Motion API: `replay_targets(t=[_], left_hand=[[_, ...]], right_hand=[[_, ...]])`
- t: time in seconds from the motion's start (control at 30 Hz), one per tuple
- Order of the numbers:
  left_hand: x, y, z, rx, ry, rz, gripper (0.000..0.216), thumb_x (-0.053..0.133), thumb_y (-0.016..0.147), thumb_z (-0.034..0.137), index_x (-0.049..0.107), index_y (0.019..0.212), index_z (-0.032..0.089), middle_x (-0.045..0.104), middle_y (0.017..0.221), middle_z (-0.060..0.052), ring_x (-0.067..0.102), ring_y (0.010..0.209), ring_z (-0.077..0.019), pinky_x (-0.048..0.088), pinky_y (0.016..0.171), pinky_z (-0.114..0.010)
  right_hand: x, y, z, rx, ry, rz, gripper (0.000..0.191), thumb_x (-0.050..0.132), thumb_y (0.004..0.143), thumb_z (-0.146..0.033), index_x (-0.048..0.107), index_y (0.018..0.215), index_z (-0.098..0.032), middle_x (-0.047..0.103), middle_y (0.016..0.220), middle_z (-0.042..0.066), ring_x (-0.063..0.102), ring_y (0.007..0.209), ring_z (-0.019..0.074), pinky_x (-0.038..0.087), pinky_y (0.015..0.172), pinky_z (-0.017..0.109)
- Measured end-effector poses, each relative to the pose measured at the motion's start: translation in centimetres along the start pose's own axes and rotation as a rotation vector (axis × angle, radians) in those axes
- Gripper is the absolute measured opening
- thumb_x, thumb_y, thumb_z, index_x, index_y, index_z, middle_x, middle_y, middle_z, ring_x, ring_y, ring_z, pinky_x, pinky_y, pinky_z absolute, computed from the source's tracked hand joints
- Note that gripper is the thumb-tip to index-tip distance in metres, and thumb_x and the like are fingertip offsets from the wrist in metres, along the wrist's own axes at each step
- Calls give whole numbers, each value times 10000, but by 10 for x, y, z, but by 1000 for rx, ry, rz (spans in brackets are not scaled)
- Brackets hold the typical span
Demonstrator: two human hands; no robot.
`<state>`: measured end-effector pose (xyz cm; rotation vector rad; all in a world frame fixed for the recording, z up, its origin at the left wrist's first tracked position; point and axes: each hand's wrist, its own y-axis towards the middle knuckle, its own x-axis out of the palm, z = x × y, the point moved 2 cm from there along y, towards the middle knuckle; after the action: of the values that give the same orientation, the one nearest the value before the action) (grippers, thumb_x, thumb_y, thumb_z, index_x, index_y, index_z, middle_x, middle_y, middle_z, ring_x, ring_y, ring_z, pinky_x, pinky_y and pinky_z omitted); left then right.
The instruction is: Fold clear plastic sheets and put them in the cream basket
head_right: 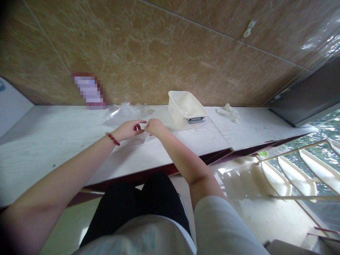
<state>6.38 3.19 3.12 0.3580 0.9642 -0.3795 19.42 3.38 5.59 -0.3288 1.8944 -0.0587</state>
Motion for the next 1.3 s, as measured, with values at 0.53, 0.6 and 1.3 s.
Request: replay_targets(t=[0.53,0.6,1.3], left_hand=[[24,-9,-30,-239,-224,-88,138,417,744,298,507,751,194,664,760,-28,589,580,-141,432,576,-254],[24,-11,-31,-236,-229,-82,132,416,746,308,493,747,201,659,755,-18,587,586,-139,432,581,-252],[15,-12,-53,-259,-385,-56,176,563,584,306,582,715,190,608,592,23,558,546,-124,425,554,-238]], right_hand=[[1,-18,29,-132,-162,-41,384,589,654,-148,553,1036,-170,639,963,46,588,825,136,422,673,199],[3,-21,33,-140,-262,-88,407,579,642,-75,567,1041,-154,623,1019,66,577,892,151,419,723,205],[-10,-11,29,-119,-20,-95,182,549,674,-202,659,807,-145,673,726,33,575,609,101,395,538,176]])
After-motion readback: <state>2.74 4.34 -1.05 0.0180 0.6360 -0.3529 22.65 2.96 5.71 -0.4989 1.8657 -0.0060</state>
